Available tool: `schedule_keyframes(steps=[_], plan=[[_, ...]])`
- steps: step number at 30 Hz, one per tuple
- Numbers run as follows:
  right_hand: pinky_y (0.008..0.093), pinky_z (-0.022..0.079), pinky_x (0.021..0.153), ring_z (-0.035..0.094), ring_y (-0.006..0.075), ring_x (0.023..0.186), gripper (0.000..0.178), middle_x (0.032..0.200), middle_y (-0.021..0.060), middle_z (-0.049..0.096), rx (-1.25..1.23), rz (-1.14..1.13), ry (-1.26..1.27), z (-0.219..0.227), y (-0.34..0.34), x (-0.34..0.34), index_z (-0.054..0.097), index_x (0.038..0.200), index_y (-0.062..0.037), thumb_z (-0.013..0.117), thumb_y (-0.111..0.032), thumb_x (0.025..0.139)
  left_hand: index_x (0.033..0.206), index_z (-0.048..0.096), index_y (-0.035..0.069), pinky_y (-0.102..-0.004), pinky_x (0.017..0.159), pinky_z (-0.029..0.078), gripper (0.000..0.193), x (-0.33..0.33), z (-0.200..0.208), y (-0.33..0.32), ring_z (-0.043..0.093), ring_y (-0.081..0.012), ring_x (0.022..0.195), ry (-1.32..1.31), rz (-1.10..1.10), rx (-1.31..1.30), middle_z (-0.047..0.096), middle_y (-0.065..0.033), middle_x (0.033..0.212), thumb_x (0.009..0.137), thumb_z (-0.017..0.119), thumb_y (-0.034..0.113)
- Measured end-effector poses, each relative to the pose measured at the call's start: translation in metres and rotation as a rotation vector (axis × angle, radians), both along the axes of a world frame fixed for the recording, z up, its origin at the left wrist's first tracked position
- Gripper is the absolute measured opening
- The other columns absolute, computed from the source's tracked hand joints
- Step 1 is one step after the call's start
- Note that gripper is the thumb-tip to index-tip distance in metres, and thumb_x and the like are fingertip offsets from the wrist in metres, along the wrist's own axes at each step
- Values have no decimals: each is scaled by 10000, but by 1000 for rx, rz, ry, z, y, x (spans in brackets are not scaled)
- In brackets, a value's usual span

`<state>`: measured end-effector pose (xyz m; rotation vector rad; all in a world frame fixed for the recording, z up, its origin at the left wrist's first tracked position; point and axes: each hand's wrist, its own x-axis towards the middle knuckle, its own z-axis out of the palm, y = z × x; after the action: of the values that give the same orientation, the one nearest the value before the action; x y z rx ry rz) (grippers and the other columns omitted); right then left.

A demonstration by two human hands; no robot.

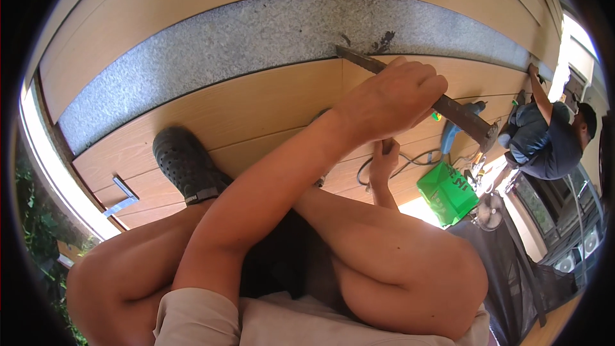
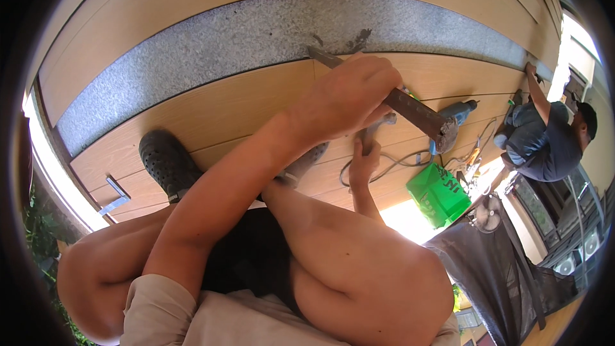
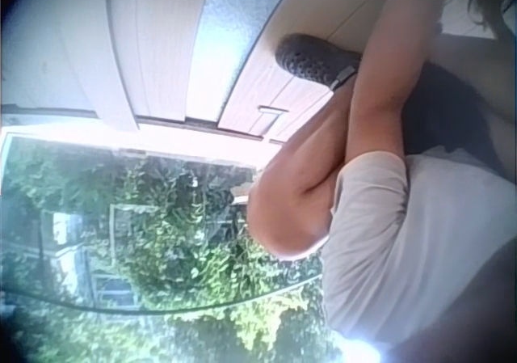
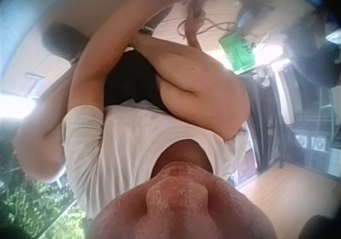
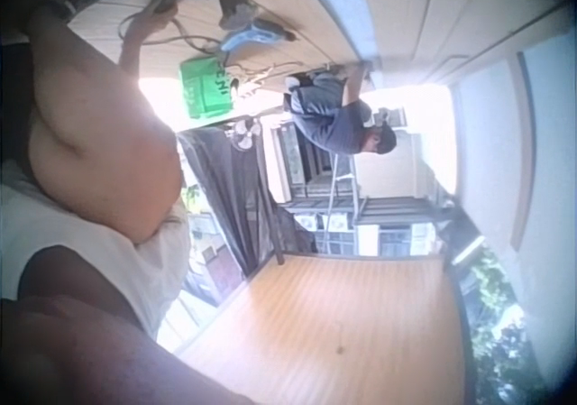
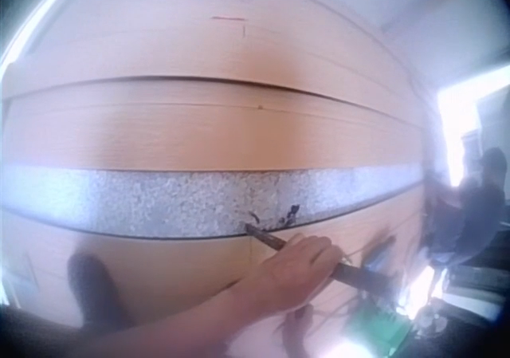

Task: The person installs outdoor decking by positioning boards, drilling holes using a power drill, fitting fasteners into the gaps, levering planks together using a chisel and a hammer, and marking boards with a marker.

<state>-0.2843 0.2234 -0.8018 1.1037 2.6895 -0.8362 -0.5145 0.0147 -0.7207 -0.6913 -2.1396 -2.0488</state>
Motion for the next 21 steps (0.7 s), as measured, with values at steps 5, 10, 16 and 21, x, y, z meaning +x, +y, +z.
schedule_keyframes(steps=[5, 10, 16, 21], plan=[[357, 485, 788, 576, 235, 844, 349, 943, 142, 632, -15, -29, -21, 3, -4, -3, 585, 1124, 29, 704, -223, 914, 994, 550, 53, -423, 816, 495, 358, 2, 0, 0, 612, -334, 913, 12, 3, 2, 599, -107, 931, 712, 771, 46], [359, 486, 798, 584, 242, 859, 363, 962, 150, 635, -4, -24, -52, 2, -2, -2, 585, 1137, 30, 702, -232, 915, 995, 549, 55, -422, 822, 497, 364, 2, 0, 1, 613, -335, 919, -8, -32, -35, 599, -106, 935, 708, 772, 44], [374, 491, 814, 603, 268, 879, 385, 990, 172, 649, 9, -22, -50, -2, 2, 1, 589, 1146, 28, 709, -252, 911, 999, 556, 53, -416, 800, 499, 367, 3, -2, 3, 610, -338, 915, 22, -3, -14, 600, -106, 939, 701, 770, 35], [378, 496, 825, 614, 275, 890, 392, 995, 177, 657, 25, -5, -40, -1, -1, -2, 592, 1150, 26, 711, -259, 909, 938, 580, 80, -416, 724, 509, 313, -2, -5, 0, 627, -304, 865, -21, -89, 23, 620, -78, 891, 697, 781, 80]])
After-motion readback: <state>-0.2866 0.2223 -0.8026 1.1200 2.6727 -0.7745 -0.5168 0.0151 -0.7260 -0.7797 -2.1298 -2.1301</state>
